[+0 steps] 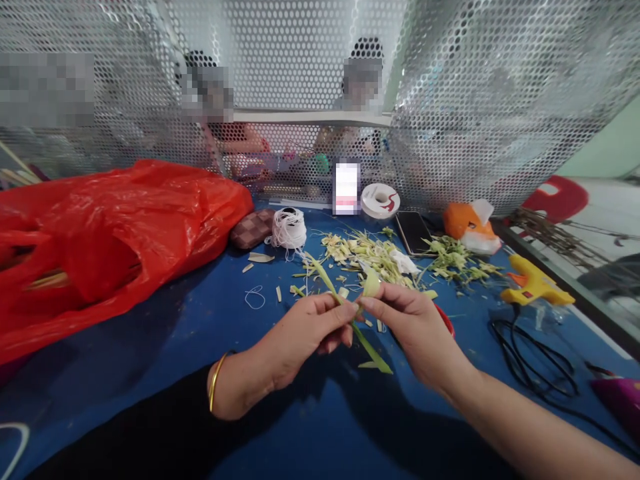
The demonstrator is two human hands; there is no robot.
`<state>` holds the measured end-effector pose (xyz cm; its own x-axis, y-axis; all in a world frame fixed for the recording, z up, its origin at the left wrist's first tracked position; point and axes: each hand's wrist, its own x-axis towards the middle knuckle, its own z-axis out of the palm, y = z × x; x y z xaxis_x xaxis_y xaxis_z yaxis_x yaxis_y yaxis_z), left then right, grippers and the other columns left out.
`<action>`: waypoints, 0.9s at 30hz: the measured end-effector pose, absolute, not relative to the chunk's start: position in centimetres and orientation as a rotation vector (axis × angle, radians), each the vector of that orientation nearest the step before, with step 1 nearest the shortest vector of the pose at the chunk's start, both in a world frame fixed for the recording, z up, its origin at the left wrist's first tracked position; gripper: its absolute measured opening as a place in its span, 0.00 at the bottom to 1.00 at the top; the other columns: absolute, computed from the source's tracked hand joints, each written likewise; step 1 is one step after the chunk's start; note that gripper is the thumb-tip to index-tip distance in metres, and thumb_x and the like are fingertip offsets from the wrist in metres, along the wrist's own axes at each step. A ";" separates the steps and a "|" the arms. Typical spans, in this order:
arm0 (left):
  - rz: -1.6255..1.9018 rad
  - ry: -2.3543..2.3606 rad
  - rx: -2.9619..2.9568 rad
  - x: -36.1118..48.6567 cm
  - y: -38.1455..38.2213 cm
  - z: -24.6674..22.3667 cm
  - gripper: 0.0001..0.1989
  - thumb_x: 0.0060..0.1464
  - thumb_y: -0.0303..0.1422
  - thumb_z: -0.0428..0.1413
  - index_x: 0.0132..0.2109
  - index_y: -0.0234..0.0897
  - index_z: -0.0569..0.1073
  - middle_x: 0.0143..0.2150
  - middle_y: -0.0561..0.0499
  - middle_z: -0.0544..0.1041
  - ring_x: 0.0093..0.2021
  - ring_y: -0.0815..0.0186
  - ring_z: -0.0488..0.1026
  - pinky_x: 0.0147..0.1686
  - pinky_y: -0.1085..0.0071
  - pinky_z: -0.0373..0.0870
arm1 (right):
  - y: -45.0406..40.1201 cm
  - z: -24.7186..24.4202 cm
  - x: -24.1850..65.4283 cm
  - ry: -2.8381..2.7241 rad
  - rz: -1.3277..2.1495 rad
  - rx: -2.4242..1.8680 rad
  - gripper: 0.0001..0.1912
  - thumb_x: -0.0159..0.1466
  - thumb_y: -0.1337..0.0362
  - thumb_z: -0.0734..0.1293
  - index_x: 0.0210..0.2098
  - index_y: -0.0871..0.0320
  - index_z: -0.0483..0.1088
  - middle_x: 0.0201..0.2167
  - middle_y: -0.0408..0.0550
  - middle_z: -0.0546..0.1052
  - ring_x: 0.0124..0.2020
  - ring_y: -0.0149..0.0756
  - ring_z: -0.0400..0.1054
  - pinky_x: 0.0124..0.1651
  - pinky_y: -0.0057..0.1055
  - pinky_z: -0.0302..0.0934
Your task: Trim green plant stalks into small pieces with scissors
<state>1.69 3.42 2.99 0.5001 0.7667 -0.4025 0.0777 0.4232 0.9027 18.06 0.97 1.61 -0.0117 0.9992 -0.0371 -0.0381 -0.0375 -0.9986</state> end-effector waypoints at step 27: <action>0.240 0.855 1.415 1.9 2.7 2.7 0.12 0.52 0.33 0.54 0.35 0.35 0.82 0.19 0.57 0.65 0.22 0.72 0.57 0.25 0.73 0.50 | 0.9 2.7 18.5 -1.808 1.246 -1.199 0.11 0.64 0.59 0.65 0.31 0.58 0.75 0.29 0.45 0.75 0.23 0.30 0.67 0.27 0.29 0.63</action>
<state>1.87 2.67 2.72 0.6891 0.6197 -0.3756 0.3342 0.1881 0.9235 18.54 0.90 2.67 -0.3881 0.9216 0.0012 0.3271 0.1390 -0.9347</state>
